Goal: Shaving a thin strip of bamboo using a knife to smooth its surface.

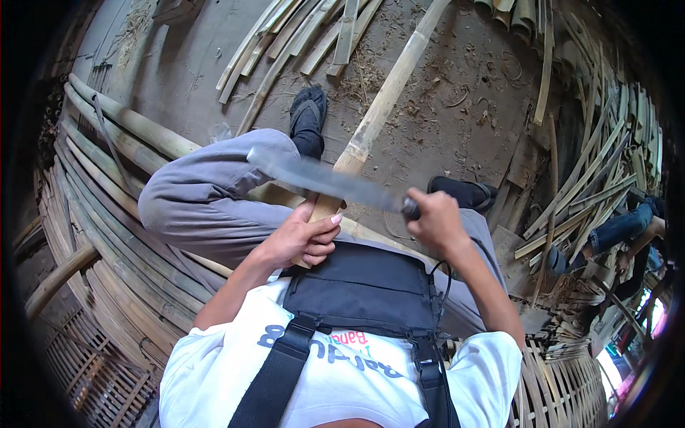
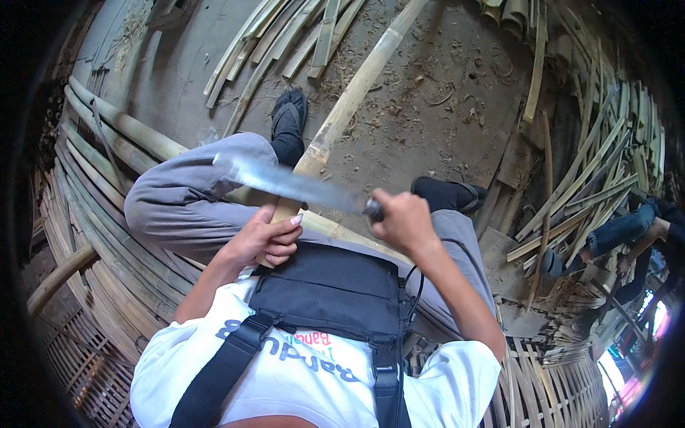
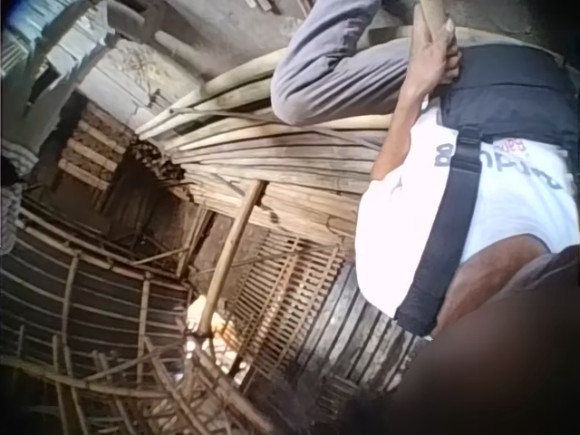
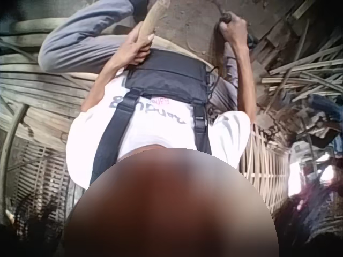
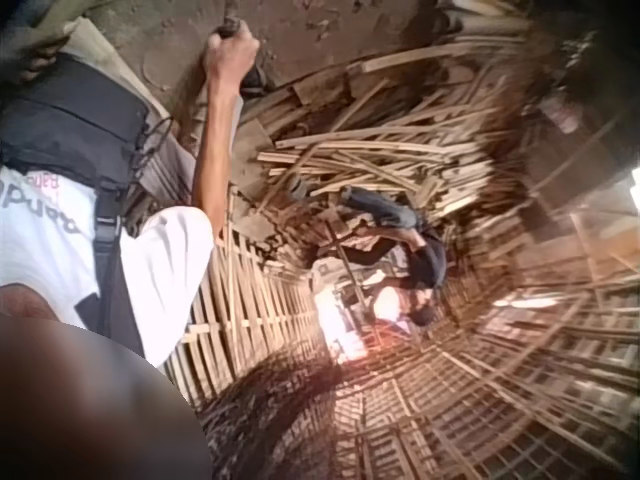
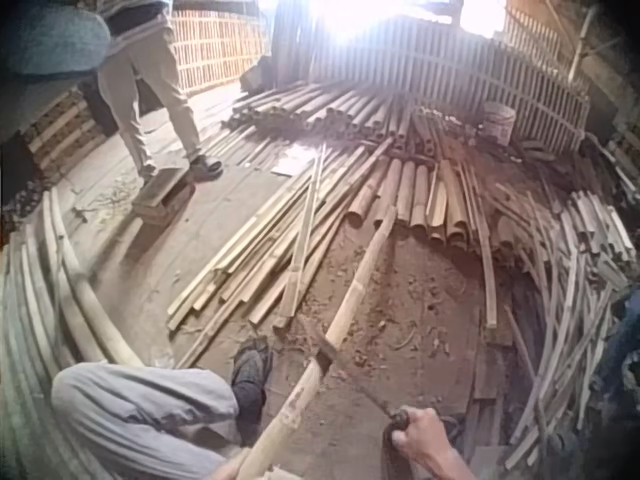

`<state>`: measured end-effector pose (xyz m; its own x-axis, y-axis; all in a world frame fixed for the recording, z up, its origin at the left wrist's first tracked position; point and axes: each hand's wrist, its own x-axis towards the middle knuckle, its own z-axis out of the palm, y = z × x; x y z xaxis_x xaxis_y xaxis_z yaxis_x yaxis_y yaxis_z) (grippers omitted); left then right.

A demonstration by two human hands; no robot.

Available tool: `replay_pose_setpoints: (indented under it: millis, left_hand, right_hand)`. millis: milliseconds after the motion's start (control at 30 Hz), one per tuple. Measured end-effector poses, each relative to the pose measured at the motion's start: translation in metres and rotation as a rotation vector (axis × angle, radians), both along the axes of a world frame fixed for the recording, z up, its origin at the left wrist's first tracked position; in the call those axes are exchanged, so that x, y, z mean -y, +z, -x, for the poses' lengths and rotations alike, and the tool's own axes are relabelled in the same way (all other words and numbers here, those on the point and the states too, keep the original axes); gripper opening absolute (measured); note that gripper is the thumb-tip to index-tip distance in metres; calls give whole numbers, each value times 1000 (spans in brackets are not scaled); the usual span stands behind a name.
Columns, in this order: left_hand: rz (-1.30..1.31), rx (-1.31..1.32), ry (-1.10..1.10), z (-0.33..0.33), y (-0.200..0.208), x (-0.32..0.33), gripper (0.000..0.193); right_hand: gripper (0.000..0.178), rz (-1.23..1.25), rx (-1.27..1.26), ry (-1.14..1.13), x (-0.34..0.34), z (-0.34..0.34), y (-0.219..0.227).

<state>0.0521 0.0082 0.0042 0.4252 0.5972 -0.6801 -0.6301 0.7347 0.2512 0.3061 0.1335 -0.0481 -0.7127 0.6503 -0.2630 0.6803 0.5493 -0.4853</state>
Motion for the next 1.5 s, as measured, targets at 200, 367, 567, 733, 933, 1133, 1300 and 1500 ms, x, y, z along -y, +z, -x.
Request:
replay_pose_setpoints:
  millis: [200,367,567,733,933,1133,1300,1500]
  left_hand:
    - [-28,-295,-136,-7,11,2,37]
    - [-59,-363,-95,-5,4,-1,24]
    - [-136,-325,-63,-4,-4,-2,29]
    - [-140,-293,-46,4,-11,0,28]
    - [-74,-161,-35,15,-16,4,27]
    - [-100,-86,-6,14,-15,3,28]
    - [-116,-76,-9,18,-17,4,29]
    - [-100,-66,-8,15,-15,-1,27]
  right_hand:
    - [21,129,-82,-421,-51,-26,-25]
    - [23,176,-191,-387,-41,-19,-3]
    - [34,323,-313,-369,-19,-7,6]
    - [35,274,-397,-308,-20,-1,4]
    - [34,950,-373,-493,-21,5,-4]
    - [43,796,-309,-535,-12,27,-10]
    - [50,685,-277,-342,-5,29,-1]
    - [47,671,-289,-141,7,37,7]
